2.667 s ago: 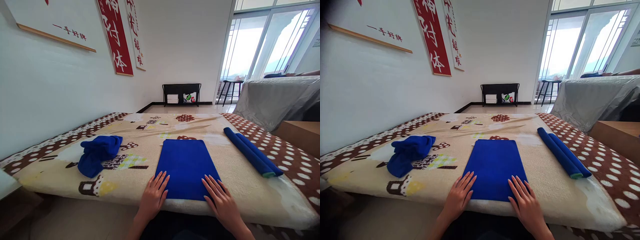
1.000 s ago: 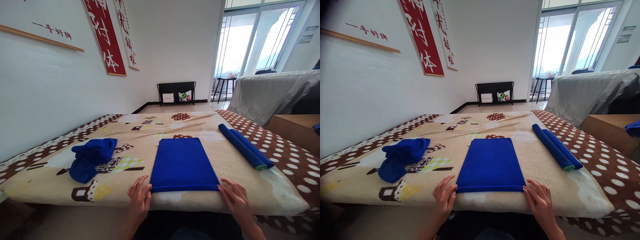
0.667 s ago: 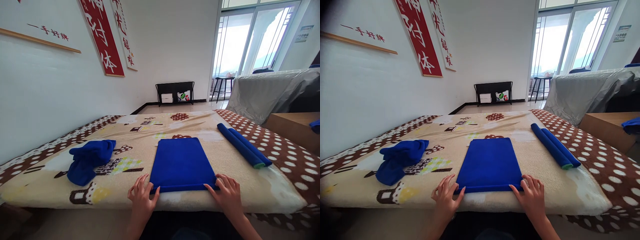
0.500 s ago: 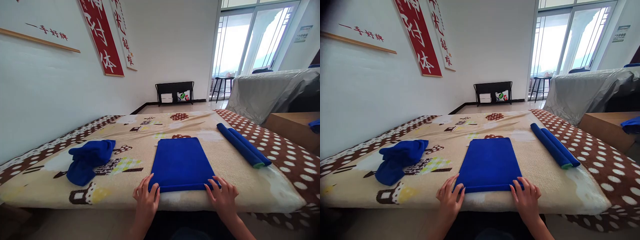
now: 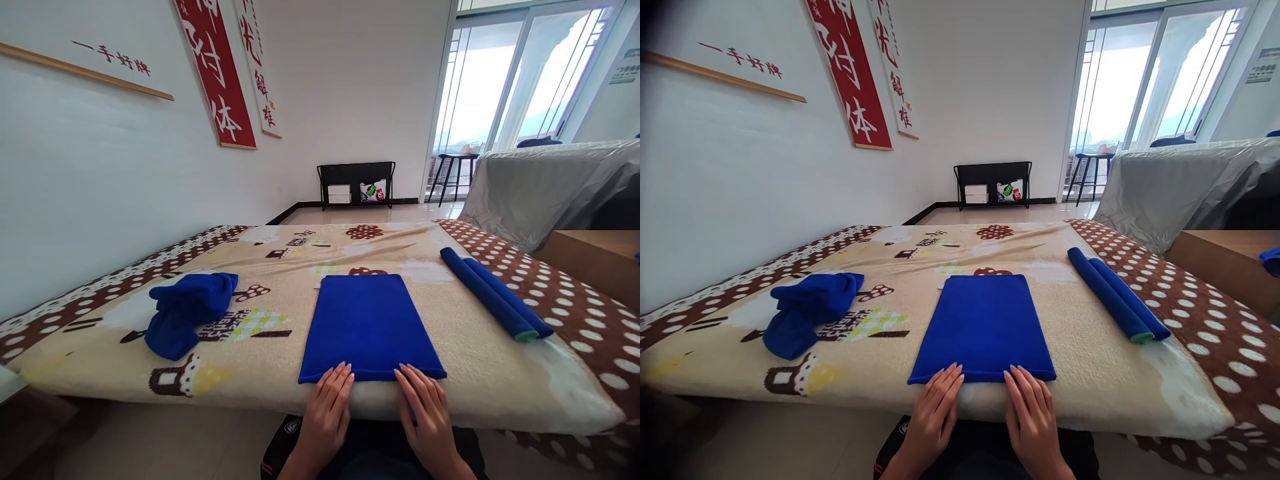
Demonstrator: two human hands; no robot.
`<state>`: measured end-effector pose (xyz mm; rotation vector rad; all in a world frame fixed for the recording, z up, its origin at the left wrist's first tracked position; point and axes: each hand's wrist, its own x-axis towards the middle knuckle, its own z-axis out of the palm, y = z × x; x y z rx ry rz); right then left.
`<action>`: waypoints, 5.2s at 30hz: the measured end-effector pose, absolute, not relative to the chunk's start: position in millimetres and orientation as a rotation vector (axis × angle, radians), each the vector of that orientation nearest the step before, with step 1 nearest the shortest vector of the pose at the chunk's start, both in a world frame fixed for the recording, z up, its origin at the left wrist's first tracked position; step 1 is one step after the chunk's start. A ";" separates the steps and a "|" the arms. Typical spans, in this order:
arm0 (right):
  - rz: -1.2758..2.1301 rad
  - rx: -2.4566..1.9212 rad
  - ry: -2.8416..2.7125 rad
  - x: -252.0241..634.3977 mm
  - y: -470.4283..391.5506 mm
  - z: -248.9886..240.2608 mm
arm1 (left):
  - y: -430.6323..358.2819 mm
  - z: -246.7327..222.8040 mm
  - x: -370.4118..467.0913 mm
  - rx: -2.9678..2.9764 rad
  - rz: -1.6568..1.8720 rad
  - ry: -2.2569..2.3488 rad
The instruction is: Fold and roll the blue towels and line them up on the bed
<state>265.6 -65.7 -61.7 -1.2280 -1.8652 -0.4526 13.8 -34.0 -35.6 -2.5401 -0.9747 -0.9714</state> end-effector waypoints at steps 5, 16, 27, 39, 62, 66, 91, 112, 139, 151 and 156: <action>-0.422 -1.033 -2.139 240.5 -67.5 -38.4 | -36.0 -38.0 13.7 -2.562 -0.945 -0.983; -0.548 -1.219 -2.122 296.0 -59.0 -51.0 | -22.3 -26.0 -47.9 -2.594 -0.811 -0.873; -0.495 -1.376 -1.983 363.5 -65.8 -64.8 | -11.0 -34.5 -81.2 -2.493 -0.948 -1.064; -0.357 -1.442 -1.861 373.4 -50.4 -61.6 | -2.0 -17.9 -84.2 -2.598 -1.011 -1.303; -0.461 -1.523 -1.851 350.8 -35.8 -38.7 | 1.3 -2.0 -63.7 -2.426 -0.732 -1.541; -0.580 -1.607 -1.693 340.5 -38.6 -33.8 | 0.5 -7.2 -59.2 -2.250 -0.773 -1.592; -0.264 -1.186 -2.007 312.2 -37.5 -34.9 | -12.7 -5.8 -14.2 -2.686 -0.922 -1.338; -0.529 -1.527 -1.644 344.9 -33.4 -35.6 | 7.2 1.0 -56.4 -2.410 -0.932 -1.626; -0.495 -1.307 -1.867 281.3 -33.3 -47.4 | -14.6 -21.5 1.9 -2.325 -0.787 -1.295; -0.495 -1.402 -2.002 277.9 -27.6 -36.1 | -5.7 -12.0 9.8 -2.480 -0.658 -1.262; -0.622 -1.530 -1.946 327.1 -32.0 -48.2 | 0.3 -20.9 -40.3 -2.312 -0.675 -1.418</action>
